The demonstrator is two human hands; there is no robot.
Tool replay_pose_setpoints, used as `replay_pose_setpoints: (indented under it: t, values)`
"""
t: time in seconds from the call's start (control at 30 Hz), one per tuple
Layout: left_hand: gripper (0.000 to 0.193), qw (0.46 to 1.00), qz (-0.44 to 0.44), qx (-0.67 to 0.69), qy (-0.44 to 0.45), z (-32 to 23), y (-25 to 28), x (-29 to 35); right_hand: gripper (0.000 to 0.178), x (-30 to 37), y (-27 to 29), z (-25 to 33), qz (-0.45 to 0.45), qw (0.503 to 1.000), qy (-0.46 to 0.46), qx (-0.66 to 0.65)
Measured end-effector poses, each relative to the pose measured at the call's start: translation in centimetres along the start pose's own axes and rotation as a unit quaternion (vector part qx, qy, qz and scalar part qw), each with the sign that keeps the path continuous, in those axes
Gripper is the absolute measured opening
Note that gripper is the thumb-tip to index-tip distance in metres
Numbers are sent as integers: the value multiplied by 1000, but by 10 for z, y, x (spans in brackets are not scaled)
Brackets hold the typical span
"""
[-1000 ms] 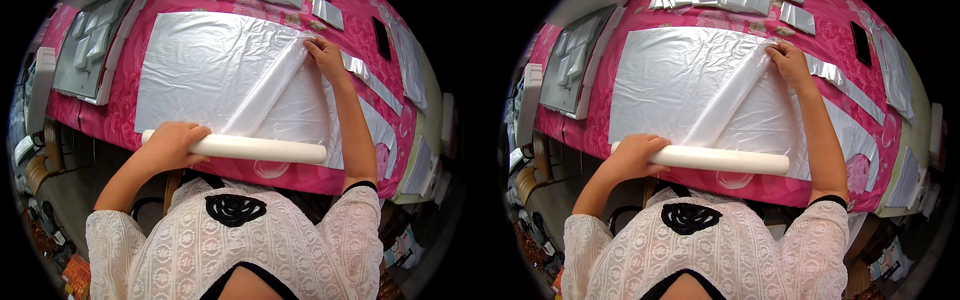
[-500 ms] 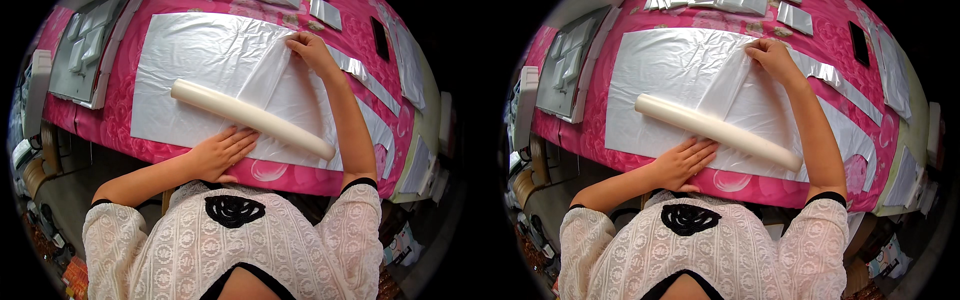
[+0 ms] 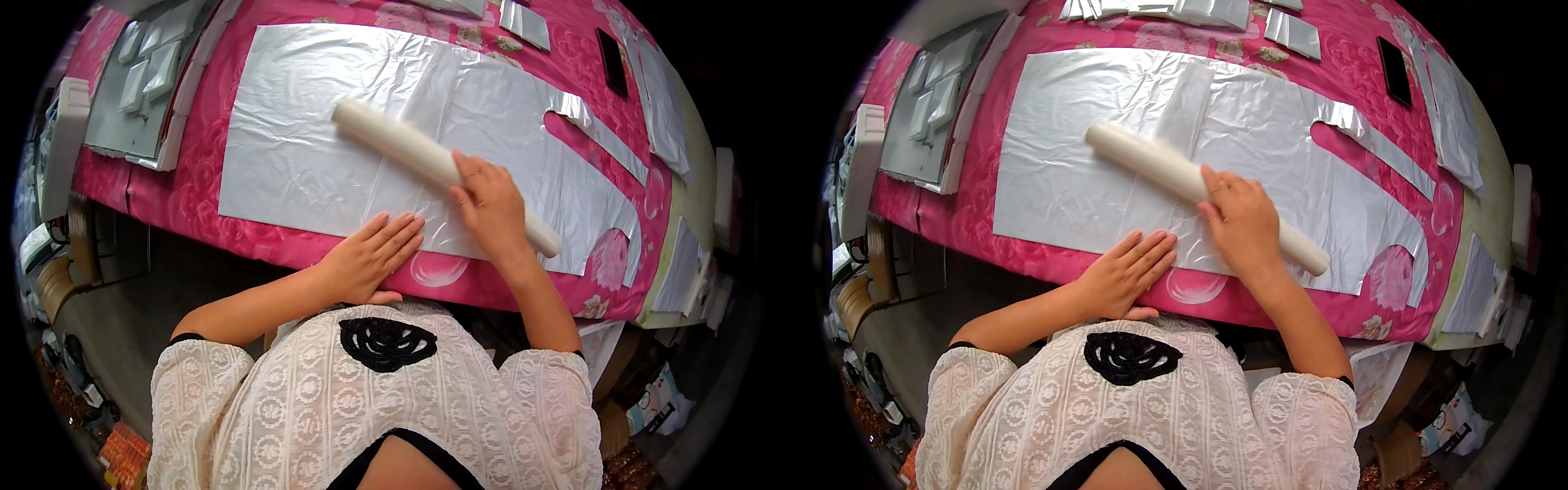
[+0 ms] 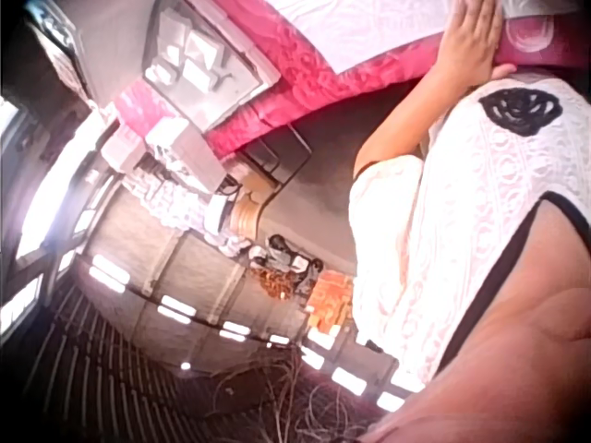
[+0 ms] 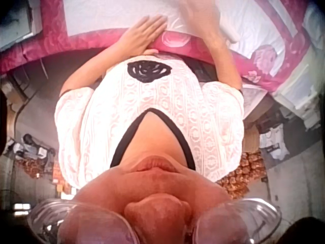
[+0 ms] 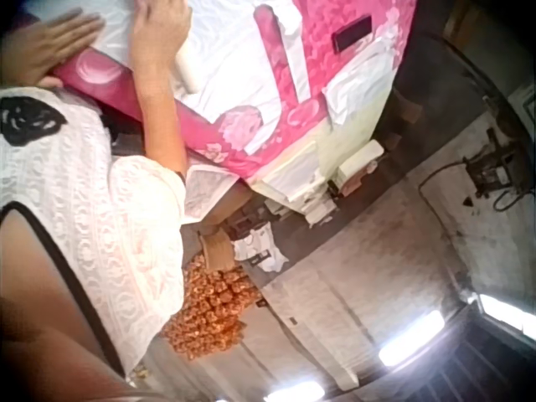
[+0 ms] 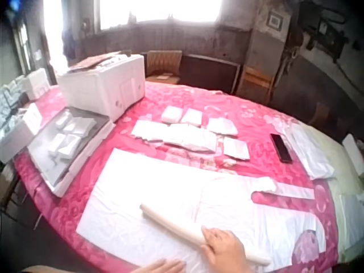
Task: The person repeatedly unrolls clear plastic wrap, places small rectangular items onto the film, folds the wrap around each item, and sets the wrapped units aside on a pink tablecloth. The process is repeated multiple times with consistent hand motions.
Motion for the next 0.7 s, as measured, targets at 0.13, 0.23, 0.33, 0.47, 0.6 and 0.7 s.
replay_pose_setpoints:
  t: [0.13, 0.23, 0.33, 0.47, 0.6, 0.7]
  values:
    - [87, 994, -31, 99, -27, 7, 9, 3, 43, -21, 38, -98, -135, 970, -179, 96]
    - [84, 993, -44, 109, -21, 17, 14, 7, 44, -18, 52, -104, -126, 974, -190, 19]
    - [83, 998, -23, 61, 0, 14, 9, 9, 43, -1, 40, -39, -54, 996, -67, -39]
    - [78, 999, -37, -5, 23, -10, -7, 3, 46, 27, -1, 27, 71, 993, 92, -27]
    - [72, 997, -36, -38, 51, -19, -19, 4, 44, 0, -11, 31, 49, 993, 106, -21]
    - [71, 997, -35, -48, 50, -20, -20, 3, 42, -48, -13, 21, 2, 992, 125, -27]
Point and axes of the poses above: each hand's wrist, its own x-axis away from the middle knuckle, its own y-axis out of the back of the hand, z = x × y, the point moved 5 cm from there along -x, towards the middle knuckle, and after that the axes turned 9 degrees about -y, right-handed, at the moved point
